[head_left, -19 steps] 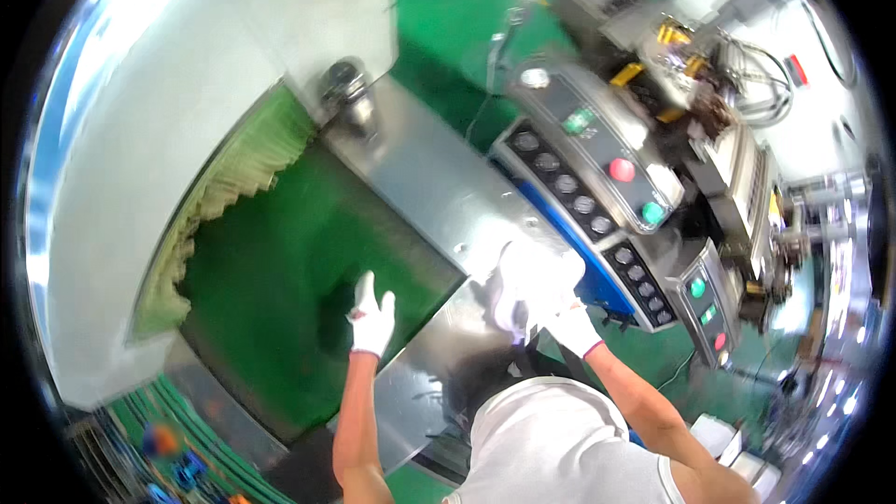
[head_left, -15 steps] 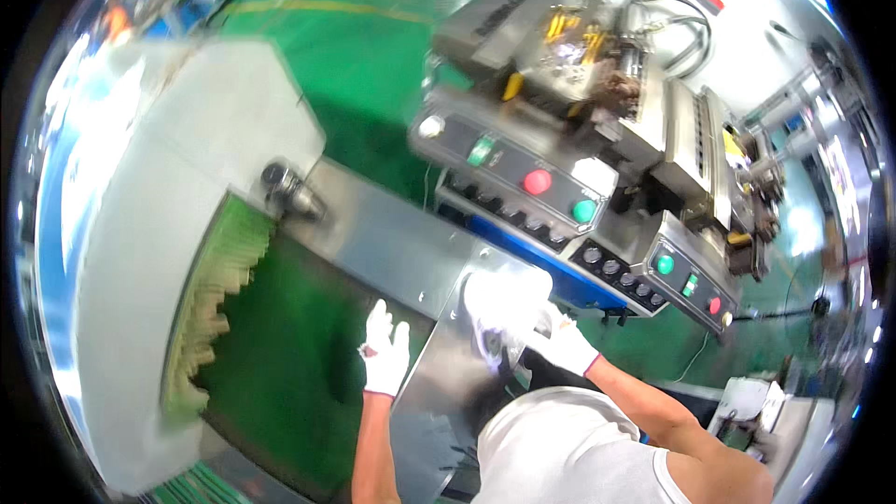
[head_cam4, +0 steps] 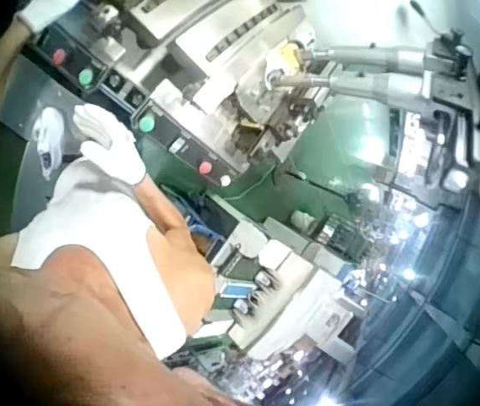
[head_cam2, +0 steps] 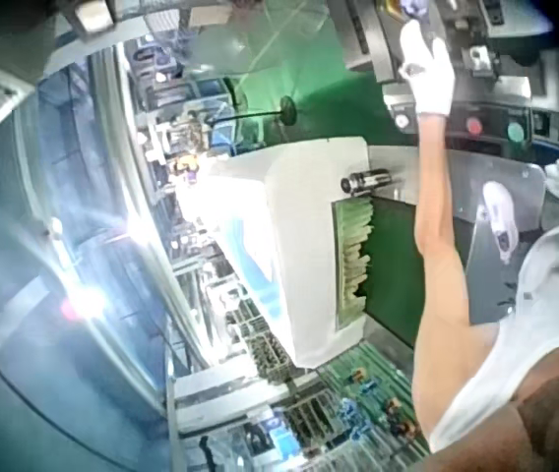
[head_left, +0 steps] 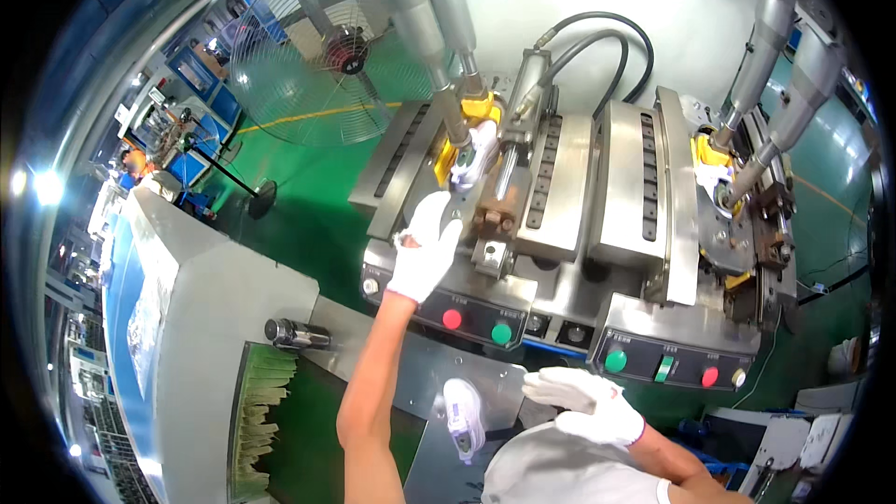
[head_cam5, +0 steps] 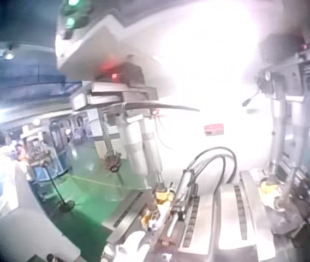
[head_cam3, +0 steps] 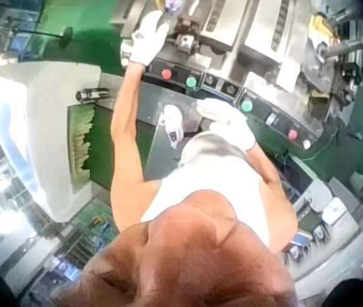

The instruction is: The person repeatedly picks up white sneakers from a conveyor belt, places them into an industrial lasting or pressing machine, and then removes them to place them on a secondary conveyor belt.

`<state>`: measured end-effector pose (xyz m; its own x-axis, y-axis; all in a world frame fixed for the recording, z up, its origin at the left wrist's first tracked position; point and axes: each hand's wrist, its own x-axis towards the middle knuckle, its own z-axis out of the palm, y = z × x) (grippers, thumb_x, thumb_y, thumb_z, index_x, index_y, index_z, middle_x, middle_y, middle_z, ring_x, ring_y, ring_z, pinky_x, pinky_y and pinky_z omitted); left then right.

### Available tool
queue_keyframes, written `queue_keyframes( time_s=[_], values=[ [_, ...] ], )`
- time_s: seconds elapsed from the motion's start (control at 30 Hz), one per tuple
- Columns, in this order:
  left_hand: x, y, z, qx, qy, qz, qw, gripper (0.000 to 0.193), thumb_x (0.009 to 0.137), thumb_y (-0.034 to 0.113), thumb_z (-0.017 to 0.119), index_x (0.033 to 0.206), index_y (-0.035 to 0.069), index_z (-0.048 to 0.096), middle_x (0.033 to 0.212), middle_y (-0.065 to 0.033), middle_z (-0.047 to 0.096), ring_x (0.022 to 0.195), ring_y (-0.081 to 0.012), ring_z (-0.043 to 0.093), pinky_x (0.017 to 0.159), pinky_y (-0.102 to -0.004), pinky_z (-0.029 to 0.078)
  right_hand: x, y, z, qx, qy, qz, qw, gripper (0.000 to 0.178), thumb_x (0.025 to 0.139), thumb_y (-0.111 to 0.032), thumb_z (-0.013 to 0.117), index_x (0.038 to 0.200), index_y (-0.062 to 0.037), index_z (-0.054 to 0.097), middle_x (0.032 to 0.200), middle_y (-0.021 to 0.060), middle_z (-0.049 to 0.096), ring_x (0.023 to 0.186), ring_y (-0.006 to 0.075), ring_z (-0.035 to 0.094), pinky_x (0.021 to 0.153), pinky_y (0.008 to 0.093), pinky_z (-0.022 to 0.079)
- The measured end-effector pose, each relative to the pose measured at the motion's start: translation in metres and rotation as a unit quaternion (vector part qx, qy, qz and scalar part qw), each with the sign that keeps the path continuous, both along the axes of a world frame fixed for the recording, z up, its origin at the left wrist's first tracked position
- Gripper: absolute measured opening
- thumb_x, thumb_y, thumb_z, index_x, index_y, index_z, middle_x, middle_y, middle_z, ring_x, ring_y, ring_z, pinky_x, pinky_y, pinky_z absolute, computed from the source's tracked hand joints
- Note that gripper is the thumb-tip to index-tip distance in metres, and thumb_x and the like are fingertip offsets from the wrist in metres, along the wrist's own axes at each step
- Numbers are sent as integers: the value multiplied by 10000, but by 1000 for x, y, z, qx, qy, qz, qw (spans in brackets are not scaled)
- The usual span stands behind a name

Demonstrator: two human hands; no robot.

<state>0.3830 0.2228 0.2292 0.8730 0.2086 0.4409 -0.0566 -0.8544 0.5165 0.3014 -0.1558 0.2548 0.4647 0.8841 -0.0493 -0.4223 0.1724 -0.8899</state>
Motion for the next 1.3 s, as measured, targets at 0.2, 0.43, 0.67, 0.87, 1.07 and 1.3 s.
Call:
queue_keyframes(
  time_s=[0.2,0.43,0.67,0.87,1.07,1.3],
  values=[
    [139,44,-64,70,77,44,994,569,941,262,620,1430,9,475,1398,-252,539,1325,-401,507,1122,-450,401,33,-54,3,35,63,-41,997,740,880,-15,719,1529,-6,365,1538,245,450,1423,426,443,1191,530,349],
    [231,20,-77,-22,152,136,979,694,863,316,705,1429,41,412,1328,-285,569,1236,-442,565,1032,-515,446,37,-85,1,101,161,-140,972,840,863,-152,766,1533,65,307,1535,331,392,1426,490,402,1207,574,293],
    [256,52,-21,110,239,159,951,638,804,507,725,1191,15,601,1180,-241,687,1133,-387,659,984,-472,506,45,-70,-9,29,137,-113,984,763,919,-180,717,1533,35,319,1547,297,403,1421,463,430,1195,562,323],
    [70,30,57,-17,46,123,991,658,773,323,822,1294,16,562,1189,-194,650,1072,-322,656,942,-411,519,38,-20,-44,-30,123,-105,986,721,943,-230,740,1504,32,371,1505,273,462,1376,431,491,1148,568,403],
    [-208,-6,-23,-50,15,257,965,621,748,210,874,1254,11,574,1145,-166,654,1031,-257,664,924,-383,532,-6,41,-94,-189,59,-19,980,678,925,-117,713,1495,44,383,1457,215,531,1321,308,562,1112,428,460],
    [-382,-111,-190,-245,144,466,838,345,730,156,822,983,21,631,1012,-202,649,887,-340,660,775,-433,526,-113,113,-206,-349,-118,87,926,864,837,-307,806,1509,28,379,1459,229,540,1365,334,521,1136,401,412]
  ],
)
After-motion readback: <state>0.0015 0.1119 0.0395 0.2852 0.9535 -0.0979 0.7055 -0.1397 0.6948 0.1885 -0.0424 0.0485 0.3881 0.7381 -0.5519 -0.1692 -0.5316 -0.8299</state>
